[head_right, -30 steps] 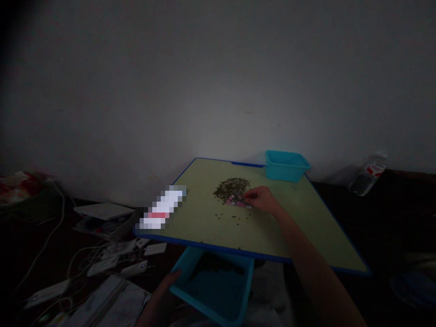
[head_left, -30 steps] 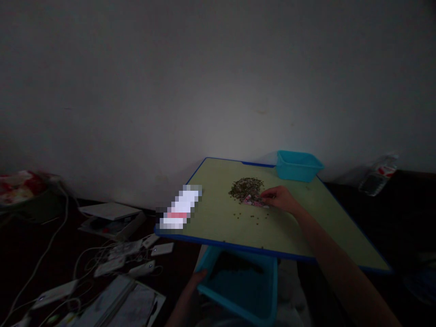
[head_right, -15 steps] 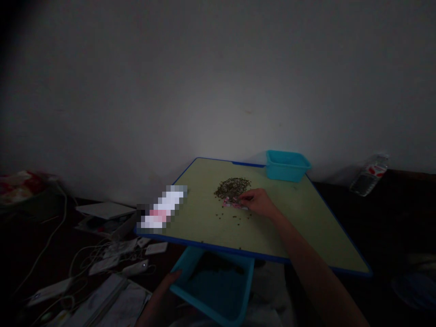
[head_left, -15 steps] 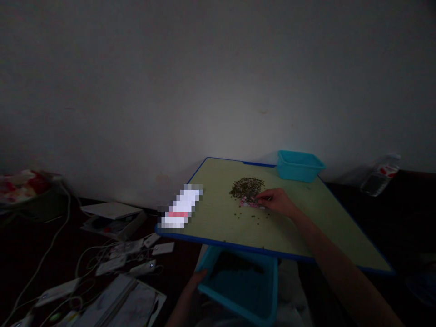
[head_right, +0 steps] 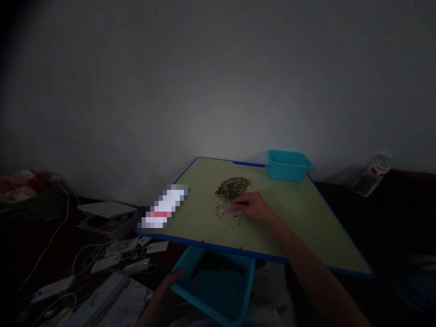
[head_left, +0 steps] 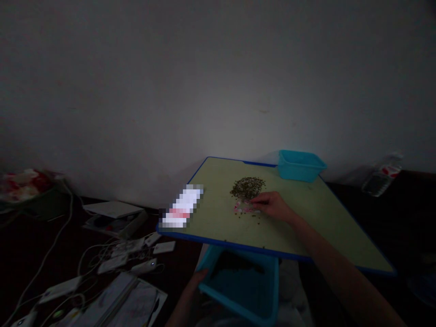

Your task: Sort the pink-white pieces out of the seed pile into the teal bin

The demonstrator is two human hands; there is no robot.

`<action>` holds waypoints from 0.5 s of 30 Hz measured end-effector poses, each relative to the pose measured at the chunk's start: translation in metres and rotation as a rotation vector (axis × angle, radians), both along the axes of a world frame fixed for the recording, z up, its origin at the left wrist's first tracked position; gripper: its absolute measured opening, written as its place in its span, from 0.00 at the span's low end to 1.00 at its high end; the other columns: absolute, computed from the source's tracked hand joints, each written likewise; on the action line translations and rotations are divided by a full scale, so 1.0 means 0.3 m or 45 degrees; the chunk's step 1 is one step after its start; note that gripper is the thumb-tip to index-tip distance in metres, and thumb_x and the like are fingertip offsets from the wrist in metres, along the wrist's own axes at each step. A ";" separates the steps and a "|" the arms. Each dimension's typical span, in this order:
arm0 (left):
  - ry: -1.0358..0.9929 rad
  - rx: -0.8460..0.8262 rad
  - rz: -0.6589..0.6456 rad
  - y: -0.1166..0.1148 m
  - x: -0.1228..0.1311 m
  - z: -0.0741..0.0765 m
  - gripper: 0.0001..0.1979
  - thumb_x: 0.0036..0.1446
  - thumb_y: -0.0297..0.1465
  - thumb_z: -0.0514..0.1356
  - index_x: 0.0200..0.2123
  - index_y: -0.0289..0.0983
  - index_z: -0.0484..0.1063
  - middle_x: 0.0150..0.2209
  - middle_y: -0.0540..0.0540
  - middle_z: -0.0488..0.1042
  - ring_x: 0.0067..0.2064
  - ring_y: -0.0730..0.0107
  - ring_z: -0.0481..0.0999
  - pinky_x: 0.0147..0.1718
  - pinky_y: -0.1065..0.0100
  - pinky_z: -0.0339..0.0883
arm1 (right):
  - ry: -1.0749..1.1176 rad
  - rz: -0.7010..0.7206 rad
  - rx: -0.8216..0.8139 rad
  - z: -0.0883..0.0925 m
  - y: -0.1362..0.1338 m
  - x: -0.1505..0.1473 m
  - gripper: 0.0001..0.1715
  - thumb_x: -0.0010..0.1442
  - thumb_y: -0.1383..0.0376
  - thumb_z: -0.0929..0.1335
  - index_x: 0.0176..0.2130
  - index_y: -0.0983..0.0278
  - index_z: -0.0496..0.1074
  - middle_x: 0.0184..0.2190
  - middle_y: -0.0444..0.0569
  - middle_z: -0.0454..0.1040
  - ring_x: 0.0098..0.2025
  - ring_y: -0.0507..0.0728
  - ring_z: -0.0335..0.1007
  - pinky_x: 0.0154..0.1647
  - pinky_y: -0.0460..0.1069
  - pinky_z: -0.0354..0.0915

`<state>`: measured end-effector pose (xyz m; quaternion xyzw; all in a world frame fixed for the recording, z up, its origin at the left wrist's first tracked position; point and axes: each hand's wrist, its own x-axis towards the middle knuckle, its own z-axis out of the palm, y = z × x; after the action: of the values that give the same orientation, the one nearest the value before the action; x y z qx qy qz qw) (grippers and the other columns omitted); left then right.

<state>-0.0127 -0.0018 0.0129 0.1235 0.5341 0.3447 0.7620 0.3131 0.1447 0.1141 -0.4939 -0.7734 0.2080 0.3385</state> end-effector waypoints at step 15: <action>0.019 0.000 -0.001 -0.010 0.007 0.038 0.23 0.60 0.47 0.62 0.53 0.41 0.69 0.42 0.39 0.86 0.51 0.38 0.82 0.48 0.46 0.77 | 0.121 0.141 -0.083 -0.008 -0.011 -0.021 0.10 0.60 0.62 0.75 0.42 0.57 0.87 0.39 0.50 0.87 0.39 0.58 0.83 0.41 0.49 0.75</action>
<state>-0.0106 -0.0049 0.0244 0.1263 0.5399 0.3435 0.7580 0.3069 0.1414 0.1118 -0.4508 -0.7753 0.2746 0.3468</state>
